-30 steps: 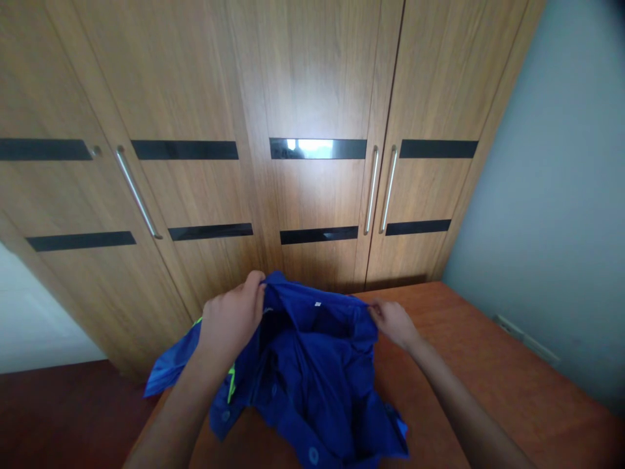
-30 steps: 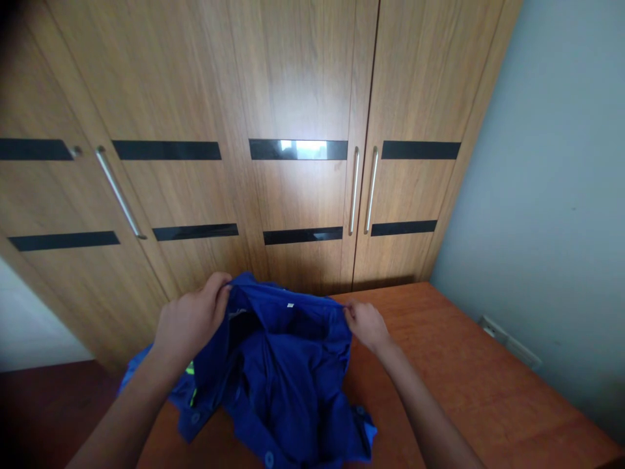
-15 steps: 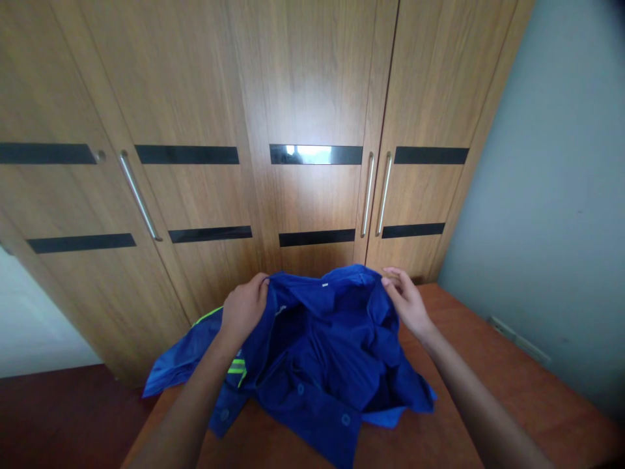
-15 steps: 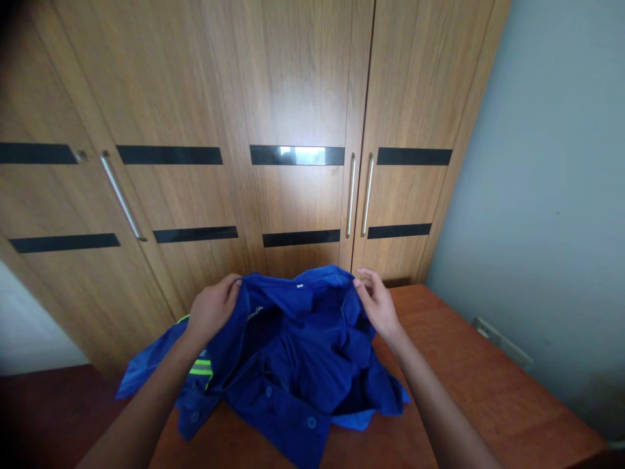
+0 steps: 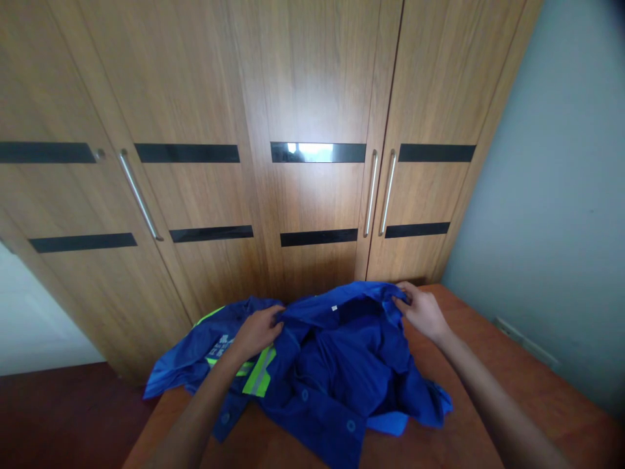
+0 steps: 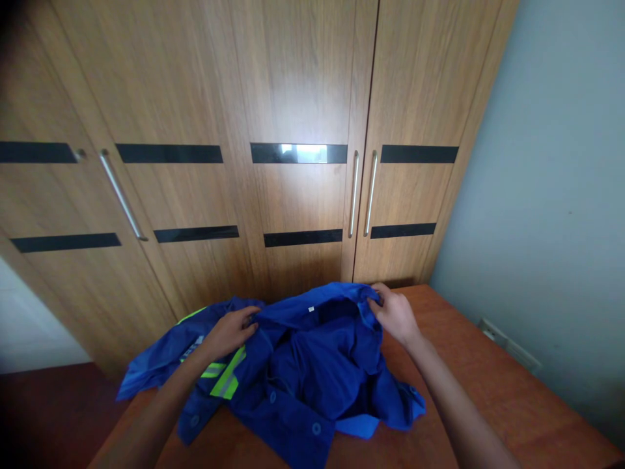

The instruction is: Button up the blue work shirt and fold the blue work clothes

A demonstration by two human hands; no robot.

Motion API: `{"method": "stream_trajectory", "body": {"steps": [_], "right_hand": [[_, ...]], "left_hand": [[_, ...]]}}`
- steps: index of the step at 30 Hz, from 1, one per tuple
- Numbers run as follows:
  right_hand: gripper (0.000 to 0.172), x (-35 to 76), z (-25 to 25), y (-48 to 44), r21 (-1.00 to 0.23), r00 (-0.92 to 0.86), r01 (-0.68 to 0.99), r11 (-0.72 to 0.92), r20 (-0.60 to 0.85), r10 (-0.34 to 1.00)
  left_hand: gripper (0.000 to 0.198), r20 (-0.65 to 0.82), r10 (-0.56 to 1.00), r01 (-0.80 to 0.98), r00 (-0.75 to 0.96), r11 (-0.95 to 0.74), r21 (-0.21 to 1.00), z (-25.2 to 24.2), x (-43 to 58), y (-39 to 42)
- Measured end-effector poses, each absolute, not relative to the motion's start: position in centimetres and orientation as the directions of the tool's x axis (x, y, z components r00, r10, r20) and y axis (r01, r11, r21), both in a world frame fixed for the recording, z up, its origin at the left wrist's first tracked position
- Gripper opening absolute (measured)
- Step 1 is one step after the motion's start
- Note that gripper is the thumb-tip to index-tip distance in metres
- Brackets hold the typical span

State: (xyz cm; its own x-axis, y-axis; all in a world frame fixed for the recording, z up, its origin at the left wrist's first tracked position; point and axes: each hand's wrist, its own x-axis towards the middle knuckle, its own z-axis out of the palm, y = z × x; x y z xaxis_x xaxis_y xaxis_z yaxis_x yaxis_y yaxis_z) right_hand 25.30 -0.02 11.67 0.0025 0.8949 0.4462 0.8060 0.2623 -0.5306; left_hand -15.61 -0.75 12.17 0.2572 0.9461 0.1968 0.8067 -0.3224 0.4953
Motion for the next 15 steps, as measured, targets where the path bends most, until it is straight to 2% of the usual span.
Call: {"method": "stream_trajectory", "body": {"steps": [2,4,7,9,11,13,15], "right_hand": [[0.035,26.7,13.4,0.0,-0.547,0.058,0.802,0.239,0.47,0.881],[0.039,27.9,15.7,-0.2,-0.617,0.073,0.742,0.262,0.462,0.884],[0.033,28.5,20.5,-1.2,-0.784,0.006,0.56,0.268,0.327,0.945],[0.032,28.4,24.5,-2.1,-0.878,-0.013,0.434,0.205,0.221,0.975],[0.022,28.2,28.8,-2.9,-0.929,-0.007,0.321,0.184,0.192,0.981],[0.013,27.9,33.1,-3.6,-0.959,0.002,0.192,0.211,0.215,0.977],[0.021,27.6,37.2,-4.2,-0.958,0.035,0.088,0.273,0.277,0.96]], "left_hand": [[0.038,0.13,0.968,0.706,0.217,-0.247,0.664,13.0,-16.2,-0.5],[0.048,0.048,0.983,0.556,0.177,-0.14,0.819,14.7,-16.5,-0.3],[0.055,0.064,0.99,0.313,0.122,-0.1,0.945,19.0,-16.3,0.0],[0.05,0.121,0.99,0.15,0.074,-0.131,0.98,23.0,-15.8,0.1],[0.045,0.207,0.977,0.001,0.06,-0.207,0.978,27.5,-15.3,-0.1],[0.041,0.33,0.942,-0.121,0.06,-0.322,0.939,32.3,-14.7,-0.7],[0.039,0.443,0.896,-0.213,0.038,-0.426,0.879,37.2,-14.1,-1.7]]}}
